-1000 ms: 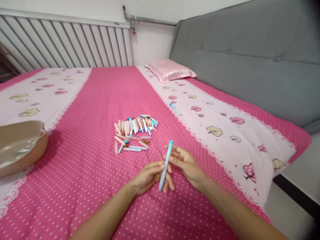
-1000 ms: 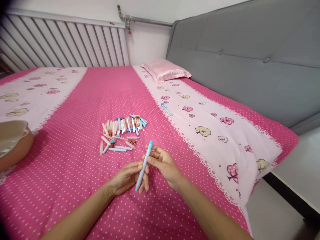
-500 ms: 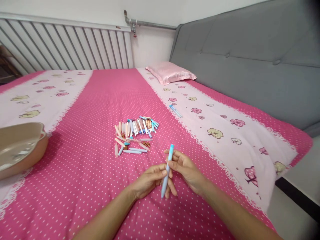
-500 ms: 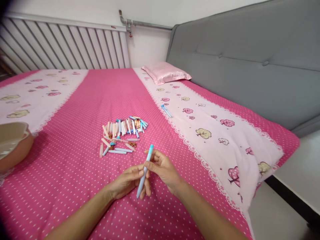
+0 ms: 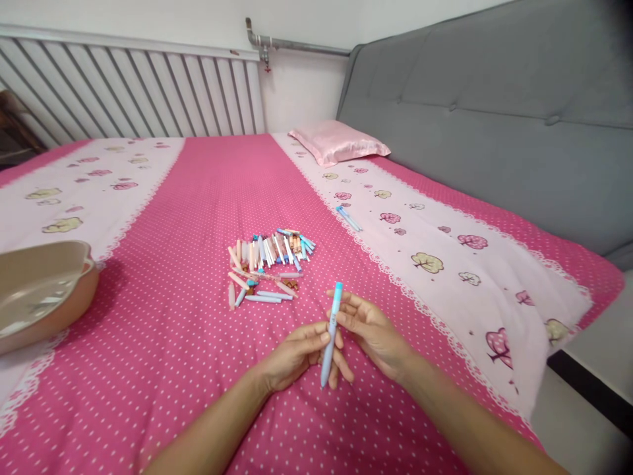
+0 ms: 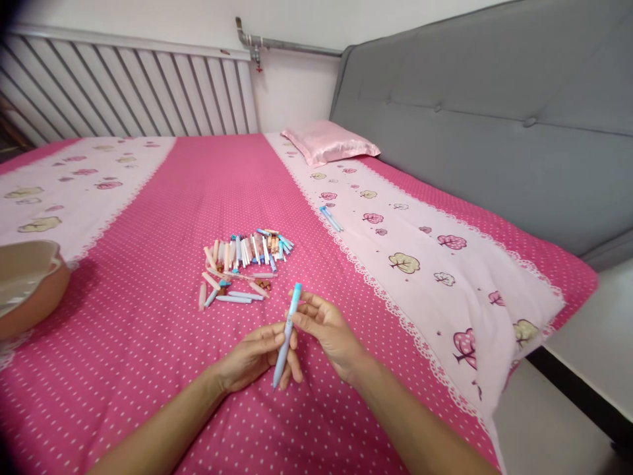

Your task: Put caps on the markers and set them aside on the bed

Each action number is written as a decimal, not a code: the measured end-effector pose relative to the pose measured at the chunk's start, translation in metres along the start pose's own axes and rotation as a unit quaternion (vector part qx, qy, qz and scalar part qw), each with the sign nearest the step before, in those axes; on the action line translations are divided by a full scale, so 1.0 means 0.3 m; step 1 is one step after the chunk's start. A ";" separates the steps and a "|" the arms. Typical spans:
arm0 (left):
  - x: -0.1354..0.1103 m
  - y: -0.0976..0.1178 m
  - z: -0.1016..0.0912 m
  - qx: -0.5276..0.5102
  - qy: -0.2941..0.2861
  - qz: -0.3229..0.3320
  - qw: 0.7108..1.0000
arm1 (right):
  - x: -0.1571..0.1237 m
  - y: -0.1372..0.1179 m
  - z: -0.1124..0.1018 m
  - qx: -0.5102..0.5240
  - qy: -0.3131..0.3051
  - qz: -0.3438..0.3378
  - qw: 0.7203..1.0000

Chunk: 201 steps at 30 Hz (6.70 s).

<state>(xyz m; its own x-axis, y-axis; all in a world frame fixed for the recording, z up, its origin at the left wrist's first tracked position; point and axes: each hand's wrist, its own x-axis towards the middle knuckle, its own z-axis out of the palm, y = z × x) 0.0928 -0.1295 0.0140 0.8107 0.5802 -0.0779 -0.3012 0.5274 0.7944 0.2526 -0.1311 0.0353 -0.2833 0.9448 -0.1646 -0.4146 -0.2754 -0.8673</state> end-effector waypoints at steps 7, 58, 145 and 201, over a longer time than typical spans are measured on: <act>0.003 0.000 0.003 -0.006 -0.001 0.001 1.000 | -0.007 -0.005 0.017 0.010 -0.007 0.026 1.000; -0.007 -0.004 0.002 0.039 0.049 0.012 0.998 | 0.003 0.003 0.011 0.022 -0.022 0.027 0.999; -0.015 0.010 -0.036 0.099 0.444 0.191 0.870 | 0.366 -0.004 0.079 -0.427 0.066 -0.044 0.901; -0.069 0.040 -0.029 0.390 0.388 0.205 0.809 | 0.210 -0.206 0.215 -0.475 0.021 -0.220 0.852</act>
<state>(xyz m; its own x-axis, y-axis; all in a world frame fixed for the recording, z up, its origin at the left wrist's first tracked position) 0.0680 -0.1298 0.0198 0.0710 0.9821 0.1742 0.1882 -0.1847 0.9646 0.2045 -0.0659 0.1087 -0.2414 0.9306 0.2750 0.4200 0.3557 -0.8349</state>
